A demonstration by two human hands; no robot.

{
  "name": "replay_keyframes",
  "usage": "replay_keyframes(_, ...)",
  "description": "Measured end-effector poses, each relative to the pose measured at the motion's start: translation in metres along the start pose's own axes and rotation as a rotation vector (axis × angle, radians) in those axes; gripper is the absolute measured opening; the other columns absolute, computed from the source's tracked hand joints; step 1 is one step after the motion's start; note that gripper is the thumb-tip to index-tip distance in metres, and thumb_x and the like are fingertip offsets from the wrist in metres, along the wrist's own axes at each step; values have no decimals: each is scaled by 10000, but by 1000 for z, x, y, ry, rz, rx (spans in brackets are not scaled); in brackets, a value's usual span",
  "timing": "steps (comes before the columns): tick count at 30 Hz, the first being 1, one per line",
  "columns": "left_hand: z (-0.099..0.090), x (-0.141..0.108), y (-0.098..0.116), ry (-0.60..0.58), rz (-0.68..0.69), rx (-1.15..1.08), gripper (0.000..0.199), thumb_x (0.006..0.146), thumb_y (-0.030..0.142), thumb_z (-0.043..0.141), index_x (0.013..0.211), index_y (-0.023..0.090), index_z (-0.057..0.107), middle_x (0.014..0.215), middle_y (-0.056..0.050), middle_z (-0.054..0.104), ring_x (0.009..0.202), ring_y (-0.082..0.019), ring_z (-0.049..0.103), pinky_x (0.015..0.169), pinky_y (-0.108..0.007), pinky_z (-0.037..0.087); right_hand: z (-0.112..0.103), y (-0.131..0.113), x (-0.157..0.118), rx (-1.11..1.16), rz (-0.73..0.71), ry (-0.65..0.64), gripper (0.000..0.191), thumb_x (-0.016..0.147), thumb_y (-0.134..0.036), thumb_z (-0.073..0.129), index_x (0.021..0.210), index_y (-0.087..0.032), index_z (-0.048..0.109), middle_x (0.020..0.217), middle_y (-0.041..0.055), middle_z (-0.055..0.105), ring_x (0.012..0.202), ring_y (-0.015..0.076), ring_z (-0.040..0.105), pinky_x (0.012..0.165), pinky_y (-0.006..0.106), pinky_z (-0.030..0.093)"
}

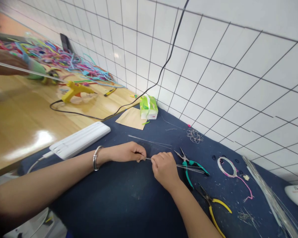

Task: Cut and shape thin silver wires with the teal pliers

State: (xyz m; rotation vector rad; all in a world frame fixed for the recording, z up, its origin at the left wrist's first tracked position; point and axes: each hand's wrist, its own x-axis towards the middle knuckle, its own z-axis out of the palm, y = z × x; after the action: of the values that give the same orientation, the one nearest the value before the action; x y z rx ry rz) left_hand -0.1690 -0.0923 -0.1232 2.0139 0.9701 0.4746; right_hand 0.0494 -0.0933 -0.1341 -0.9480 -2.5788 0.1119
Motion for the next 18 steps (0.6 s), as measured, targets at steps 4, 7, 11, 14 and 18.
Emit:
replay_keyframes(4, -8, -1, -8, -23, -10, -28, 178, 795, 229, 482, 839, 166, 642, 682, 11, 612, 632, -106, 555, 602, -186, 392, -1, 2, 0, -16, 8, 17, 188, 868, -173, 418, 812, -178, 597, 731, 36, 579, 724, 158, 500, 706, 302, 309)
replay_keyframes(7, -15, -2, -12, -50, -26, -50, 176, 787, 249, 502, 830, 165, 651, 662, 14, 610, 623, -107, 553, 603, -187, 389, -1, 2, 0, -31, 5, 31, 187, 867, -171, 418, 801, -177, 593, 720, 34, 576, 717, 156, 501, 699, 298, 309)
replay_keyframes(11, -28, -8, -15, -61, -39, -7, 166, 774, 261, 525, 797, 165, 659, 636, 15, 609, 605, -108, 543, 592, -187, 379, -1, 2, -1, -46, 14, 61, 186, 870, -170, 416, 809, -179, 592, 725, 34, 578, 722, 158, 502, 702, 299, 308)
replay_keyframes(14, -39, -13, -15, -59, -46, 44, 164, 774, 257, 521, 787, 164, 656, 642, 13, 611, 608, -110, 544, 596, -189, 376, 0, 2, -1, -54, 29, 81, 192, 874, -168, 412, 807, -182, 591, 728, 32, 578, 723, 157, 502, 709, 301, 307)
replay_keyframes(18, -54, -21, -16, -37, -76, 86, 156, 758, 246, 515, 758, 158, 643, 627, 17, 597, 598, -108, 529, 599, -192, 365, 1, 2, -1, -67, 38, 121, 193, 873, -170, 411, 799, -182, 589, 717, 33, 573, 718, 160, 500, 704, 301, 309)
